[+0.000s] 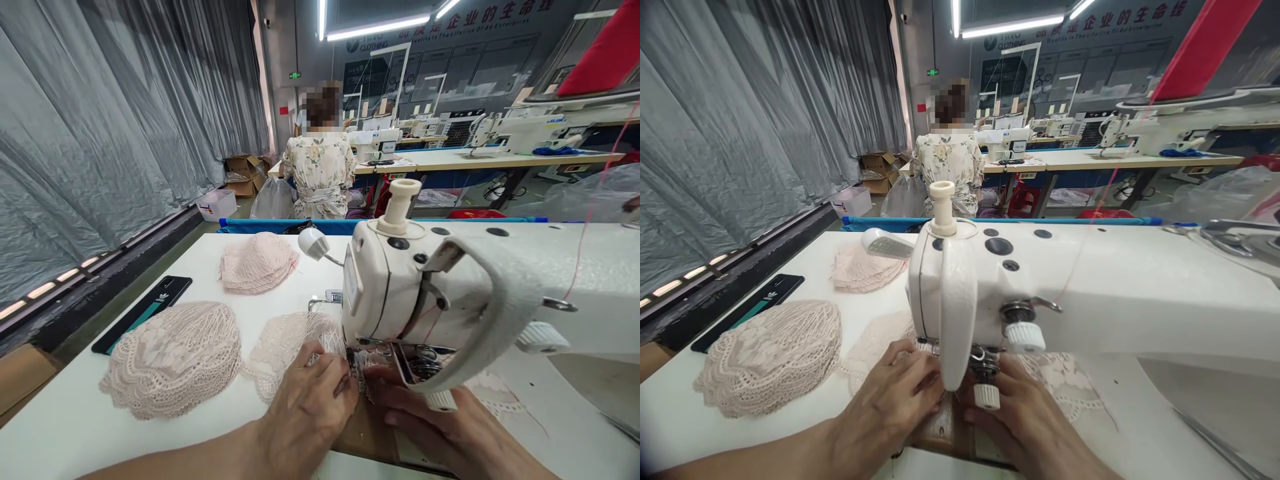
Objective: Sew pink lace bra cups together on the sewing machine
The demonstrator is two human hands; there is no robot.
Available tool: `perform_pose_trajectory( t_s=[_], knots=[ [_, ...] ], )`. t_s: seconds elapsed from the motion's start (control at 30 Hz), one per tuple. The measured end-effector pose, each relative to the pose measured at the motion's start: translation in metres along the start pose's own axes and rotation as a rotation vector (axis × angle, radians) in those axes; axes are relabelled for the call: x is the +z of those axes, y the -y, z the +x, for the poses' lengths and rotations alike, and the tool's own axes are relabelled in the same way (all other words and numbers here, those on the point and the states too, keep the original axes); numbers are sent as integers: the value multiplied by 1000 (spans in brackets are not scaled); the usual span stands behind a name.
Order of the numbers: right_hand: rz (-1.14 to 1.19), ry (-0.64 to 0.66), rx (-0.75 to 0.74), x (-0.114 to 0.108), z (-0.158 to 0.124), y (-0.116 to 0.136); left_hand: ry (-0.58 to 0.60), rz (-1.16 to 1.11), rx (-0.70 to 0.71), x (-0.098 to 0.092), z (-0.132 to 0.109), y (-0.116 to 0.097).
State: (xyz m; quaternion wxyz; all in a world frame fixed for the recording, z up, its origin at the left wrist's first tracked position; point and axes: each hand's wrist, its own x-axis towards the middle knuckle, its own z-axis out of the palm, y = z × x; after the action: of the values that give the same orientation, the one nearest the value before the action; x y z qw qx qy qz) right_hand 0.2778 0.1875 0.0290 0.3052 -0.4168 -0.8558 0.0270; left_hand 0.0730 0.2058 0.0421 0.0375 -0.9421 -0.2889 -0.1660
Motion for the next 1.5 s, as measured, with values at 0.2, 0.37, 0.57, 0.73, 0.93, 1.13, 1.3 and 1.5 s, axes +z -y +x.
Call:
perform_pose_trajectory(
  t_s=[0.2,0.37,0.57,0.73,0.93,1.13,1.3,1.5],
  knots=[
    [164,81,72,11,-5,-5,-2,10,-13,-1,-3,0],
    [31,45,3,10,-4,0,7,-20,-9,-1,-4,2],
    [2,14,-63,5,1,2,12,-52,-17,-3,-5,3],
    [0,35,-75,6,-1,0,5,-59,-7,-1,-5,4],
    [-19,50,-67,8,-3,-3,-13,-39,-8,2,-4,3],
    [-46,22,-115,8,-4,-3,13,-35,-4,2,-4,3],
    [-69,22,-119,7,-3,-2,2,-26,-1,5,-4,3],
    [-85,-3,-133,7,-2,-1,1,-11,2,3,-3,1]
  ],
)
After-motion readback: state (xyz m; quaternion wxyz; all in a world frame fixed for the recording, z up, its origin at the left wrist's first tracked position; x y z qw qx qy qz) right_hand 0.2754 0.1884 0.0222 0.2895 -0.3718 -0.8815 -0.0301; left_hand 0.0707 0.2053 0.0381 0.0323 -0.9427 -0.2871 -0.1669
